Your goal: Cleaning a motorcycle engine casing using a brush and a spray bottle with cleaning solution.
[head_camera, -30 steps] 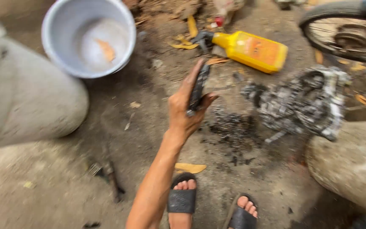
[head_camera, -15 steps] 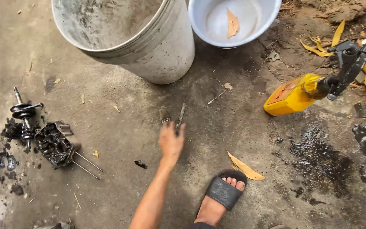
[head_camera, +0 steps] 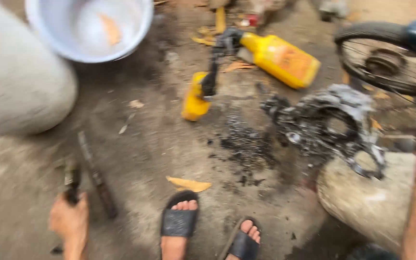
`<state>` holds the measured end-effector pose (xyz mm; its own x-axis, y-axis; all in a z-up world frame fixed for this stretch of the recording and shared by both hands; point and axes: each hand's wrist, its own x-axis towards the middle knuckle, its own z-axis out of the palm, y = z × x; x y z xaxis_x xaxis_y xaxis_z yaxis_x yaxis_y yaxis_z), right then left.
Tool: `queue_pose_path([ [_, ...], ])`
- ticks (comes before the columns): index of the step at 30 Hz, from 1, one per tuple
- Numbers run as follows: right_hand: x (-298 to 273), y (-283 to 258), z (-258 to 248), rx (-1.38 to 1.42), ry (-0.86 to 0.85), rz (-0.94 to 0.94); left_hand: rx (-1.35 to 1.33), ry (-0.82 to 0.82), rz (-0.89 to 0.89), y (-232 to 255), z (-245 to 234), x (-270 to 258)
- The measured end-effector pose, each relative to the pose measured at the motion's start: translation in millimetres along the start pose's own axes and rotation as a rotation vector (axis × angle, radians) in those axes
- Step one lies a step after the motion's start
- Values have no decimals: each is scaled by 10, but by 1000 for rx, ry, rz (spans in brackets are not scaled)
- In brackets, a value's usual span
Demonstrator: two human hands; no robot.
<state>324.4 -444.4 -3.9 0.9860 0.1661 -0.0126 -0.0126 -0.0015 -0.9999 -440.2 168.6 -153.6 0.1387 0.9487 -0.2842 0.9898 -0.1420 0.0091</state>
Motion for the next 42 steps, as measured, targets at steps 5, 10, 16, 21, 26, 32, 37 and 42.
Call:
queue_pose_path([
  [5,-781,-1041,1455,112,270,27,379,38,286,396,-381,-610],
  [10,-774,-1060,1545,141,456,-6,-1334,-1460,-49,1805,-707,-1228],
  [16,-750,-844,1244,184,433,56,-879,-1359,691,2964,-632,-1185],
  [21,-732,-770,991,140,294,47,-780,-561,1094,3541,-540,-1147],
  [26,-802,-785,857,110,238,72,-848,-769,908,4567,-340,-1027],
  [32,-1120,-943,861,178,305,14,-1018,-786,933,5178,59,-1119],
  [37,-1328,-1127,1391,68,290,-15,-1226,-795,915,4985,-635,-1359],
  [42,-1323,-1080,1541,75,358,-74,-1398,-771,1104,4835,-1107,-1775],
])
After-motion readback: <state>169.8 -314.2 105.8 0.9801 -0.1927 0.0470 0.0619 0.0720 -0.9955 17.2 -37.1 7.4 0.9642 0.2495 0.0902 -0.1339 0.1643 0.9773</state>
